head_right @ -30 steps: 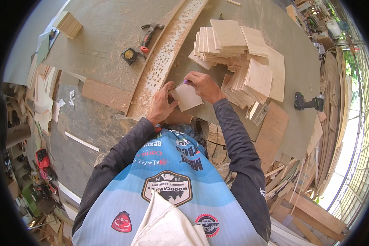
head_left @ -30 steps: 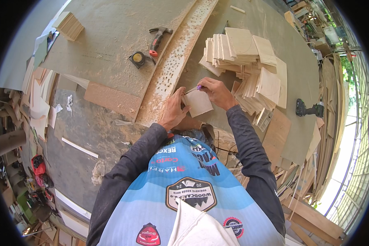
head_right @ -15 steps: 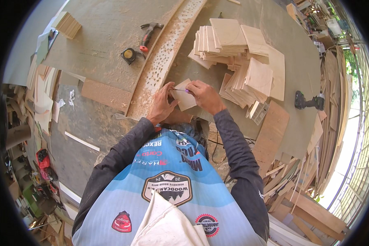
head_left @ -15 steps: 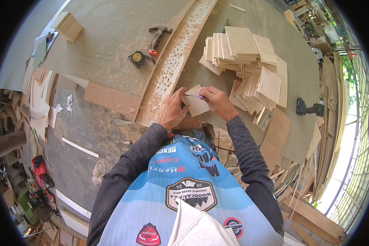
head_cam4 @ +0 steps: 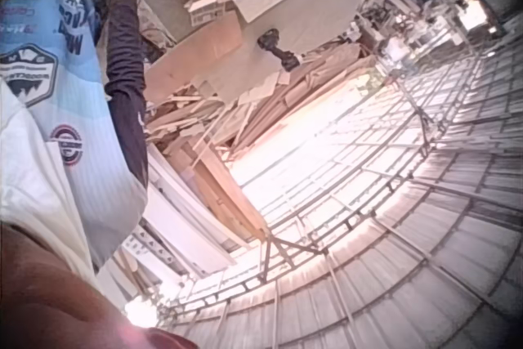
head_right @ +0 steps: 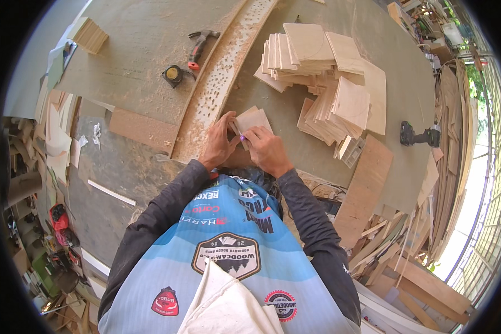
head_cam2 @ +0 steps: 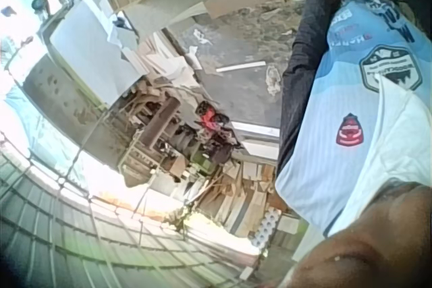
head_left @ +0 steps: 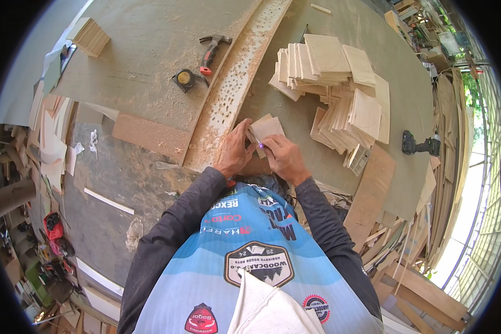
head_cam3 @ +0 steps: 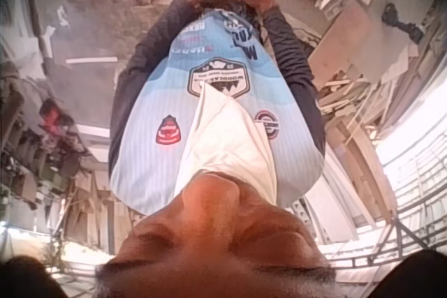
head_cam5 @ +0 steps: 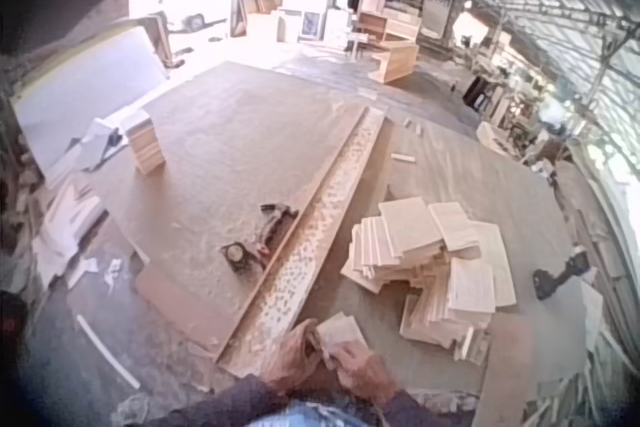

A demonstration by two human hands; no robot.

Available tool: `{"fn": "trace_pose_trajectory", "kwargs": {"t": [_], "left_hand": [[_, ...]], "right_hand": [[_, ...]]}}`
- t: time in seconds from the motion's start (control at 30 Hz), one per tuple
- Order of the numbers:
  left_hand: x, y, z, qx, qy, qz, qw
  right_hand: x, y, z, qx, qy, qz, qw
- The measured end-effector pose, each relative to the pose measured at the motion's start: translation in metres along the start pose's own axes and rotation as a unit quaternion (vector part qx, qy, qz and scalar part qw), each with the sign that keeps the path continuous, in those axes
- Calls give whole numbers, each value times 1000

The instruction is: The person marks lines on small square wood panels using a purple marker and a square template, handling one piece at a time and placing the marked panels into a stack.

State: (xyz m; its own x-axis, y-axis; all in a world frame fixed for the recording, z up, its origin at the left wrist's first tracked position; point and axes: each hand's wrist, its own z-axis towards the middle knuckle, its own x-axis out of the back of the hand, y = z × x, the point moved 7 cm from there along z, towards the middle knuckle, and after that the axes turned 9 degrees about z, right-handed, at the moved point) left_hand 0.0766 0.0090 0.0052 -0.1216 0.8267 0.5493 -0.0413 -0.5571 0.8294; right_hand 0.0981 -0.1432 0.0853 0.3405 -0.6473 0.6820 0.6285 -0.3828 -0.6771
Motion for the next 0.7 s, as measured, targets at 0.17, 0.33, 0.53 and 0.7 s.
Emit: {"fn": "trace_pose_trajectory", "kwargs": {"t": [0.17, 0.33, 0.53, 0.7], "left_hand": [[0, 2, 1, 43, -31, -7, 999], [-2, -4, -1, 11, 5, -8, 1000], [-1, -4, -1, 23, 8, -37, 999], [3, -3, -2, -1, 49, 6, 999]], "right_hand": [[-7, 14, -4, -62, 11, 56, 996], [-2, 30, -10, -140, 51, 142, 979], [20, 34, -12, -201, 123, 179, 955], [13, 25, -17, -164, 137, 146, 966]]}}
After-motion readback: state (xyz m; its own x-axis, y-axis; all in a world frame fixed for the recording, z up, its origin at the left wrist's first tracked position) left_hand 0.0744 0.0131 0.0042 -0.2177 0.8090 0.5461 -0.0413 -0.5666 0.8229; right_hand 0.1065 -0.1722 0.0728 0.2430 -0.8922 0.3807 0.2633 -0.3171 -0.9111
